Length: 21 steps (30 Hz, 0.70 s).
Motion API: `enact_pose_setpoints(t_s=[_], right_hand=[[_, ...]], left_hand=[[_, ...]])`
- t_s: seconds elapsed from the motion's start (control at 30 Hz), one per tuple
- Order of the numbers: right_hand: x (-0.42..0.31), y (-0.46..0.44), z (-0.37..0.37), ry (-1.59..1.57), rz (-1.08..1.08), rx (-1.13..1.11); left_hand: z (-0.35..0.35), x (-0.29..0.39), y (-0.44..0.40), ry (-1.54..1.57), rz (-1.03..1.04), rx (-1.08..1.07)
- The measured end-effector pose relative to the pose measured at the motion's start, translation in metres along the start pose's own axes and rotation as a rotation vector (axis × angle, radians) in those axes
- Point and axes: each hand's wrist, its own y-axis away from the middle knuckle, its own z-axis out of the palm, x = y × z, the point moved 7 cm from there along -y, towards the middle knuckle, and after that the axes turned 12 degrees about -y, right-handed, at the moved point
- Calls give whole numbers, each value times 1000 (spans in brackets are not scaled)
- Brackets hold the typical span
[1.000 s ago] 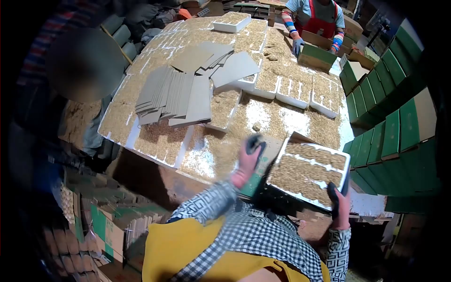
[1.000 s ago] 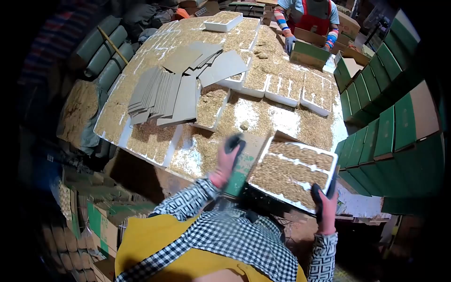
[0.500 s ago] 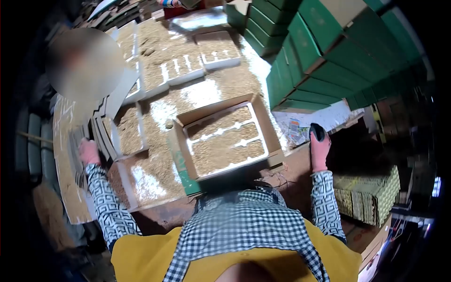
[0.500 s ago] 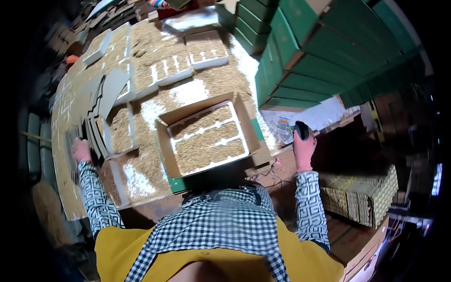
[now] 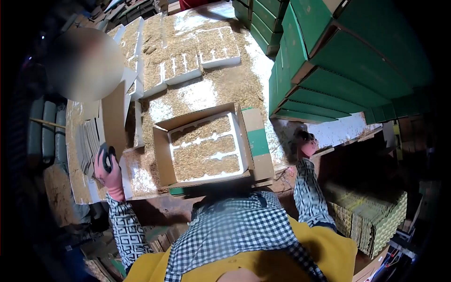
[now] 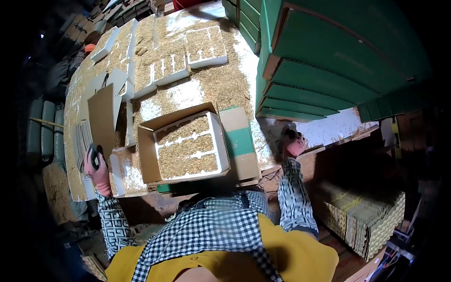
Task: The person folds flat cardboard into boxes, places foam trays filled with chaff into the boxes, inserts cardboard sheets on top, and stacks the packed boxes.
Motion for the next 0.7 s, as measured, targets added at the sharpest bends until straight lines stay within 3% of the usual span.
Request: enact_pose_setpoints(t_s=[0.07,0.17,0.23,0.3,0.43,0.5,0.57,0.63,0.7], right_hand=[[-12,6,-19,-174,-143,-14],[-40,5,-38,-1000,50,16],[-117,6,-75,-1517,119,-357],[-215,15,-119,-1579,230,-489],[-349,56,-111,-1389,-225,-888],[-376,82,-56,-577,-619,-847],[-378,95,-25,-101,-765,-854],[-374,83,-24,-363,-741,-809],[-376,74,-39,-585,-651,-703]], left_hand=[[-11,17,16,-14,2,-9],[-28,29,36,71,-142,70],[-38,39,39,126,-197,92],[-41,53,38,216,-227,92],[-54,87,19,294,-34,148],[-55,100,18,331,83,157],[-58,119,14,234,285,171],[-58,129,9,316,382,121],[-58,128,8,341,352,107]])
